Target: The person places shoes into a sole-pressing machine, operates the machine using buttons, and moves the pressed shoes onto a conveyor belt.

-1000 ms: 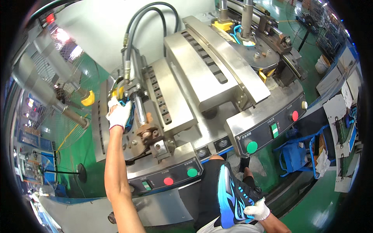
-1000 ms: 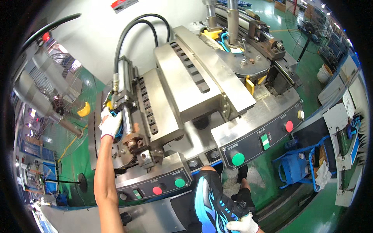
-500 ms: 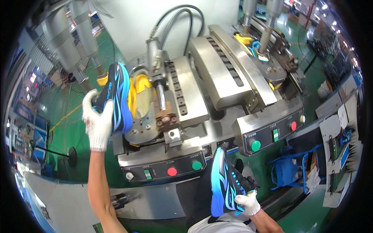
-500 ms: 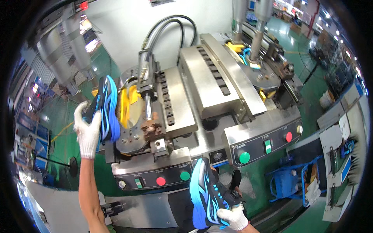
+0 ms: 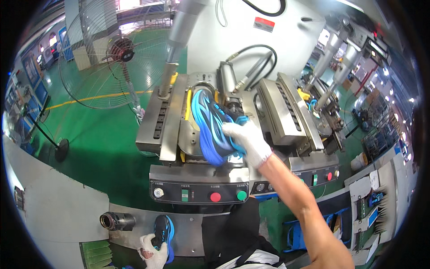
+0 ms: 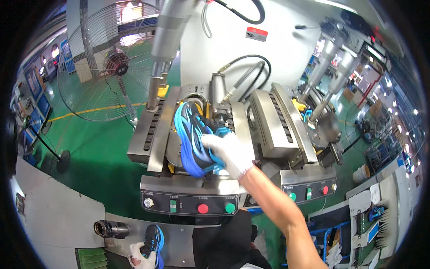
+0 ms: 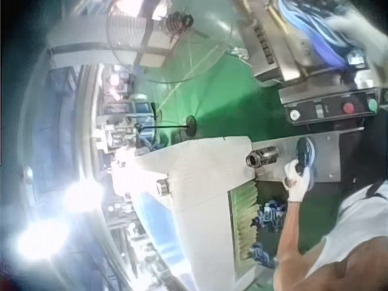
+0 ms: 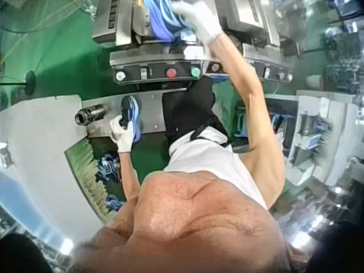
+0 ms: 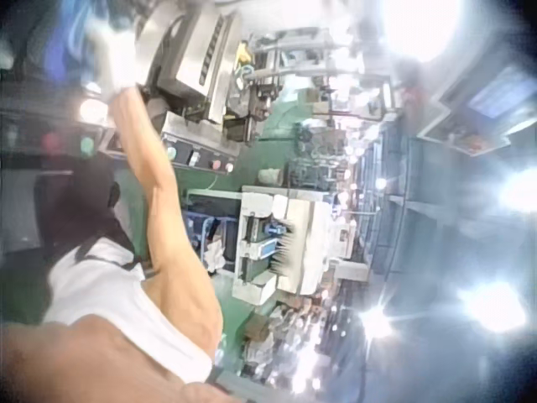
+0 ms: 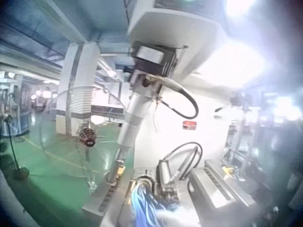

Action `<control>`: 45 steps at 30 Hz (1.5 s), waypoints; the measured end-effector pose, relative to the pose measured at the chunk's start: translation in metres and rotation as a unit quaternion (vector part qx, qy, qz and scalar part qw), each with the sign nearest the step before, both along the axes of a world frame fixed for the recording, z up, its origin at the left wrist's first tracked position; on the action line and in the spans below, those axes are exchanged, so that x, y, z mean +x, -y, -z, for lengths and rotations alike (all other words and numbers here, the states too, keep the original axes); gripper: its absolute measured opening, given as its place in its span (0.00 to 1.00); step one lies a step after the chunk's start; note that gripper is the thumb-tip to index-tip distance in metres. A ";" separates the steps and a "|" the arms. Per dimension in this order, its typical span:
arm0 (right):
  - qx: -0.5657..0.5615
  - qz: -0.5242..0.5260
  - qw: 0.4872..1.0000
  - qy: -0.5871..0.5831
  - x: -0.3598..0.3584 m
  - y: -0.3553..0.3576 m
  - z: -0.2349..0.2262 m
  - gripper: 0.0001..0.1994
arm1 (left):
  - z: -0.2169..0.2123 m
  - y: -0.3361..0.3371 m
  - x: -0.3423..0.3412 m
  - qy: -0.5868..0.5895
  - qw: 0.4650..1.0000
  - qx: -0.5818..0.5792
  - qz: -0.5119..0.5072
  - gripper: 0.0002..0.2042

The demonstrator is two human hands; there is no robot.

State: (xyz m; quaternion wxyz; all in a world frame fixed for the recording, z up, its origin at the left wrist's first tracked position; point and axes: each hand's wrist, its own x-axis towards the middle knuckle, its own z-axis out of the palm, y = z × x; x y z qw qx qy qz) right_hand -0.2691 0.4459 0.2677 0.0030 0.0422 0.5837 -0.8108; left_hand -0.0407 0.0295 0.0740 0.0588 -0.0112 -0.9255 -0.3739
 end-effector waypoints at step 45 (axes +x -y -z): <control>0.466 0.017 0.881 -0.084 0.338 -0.008 0.177 0.51 | -0.048 -0.168 0.008 0.152 0.944 0.207 0.209 0.16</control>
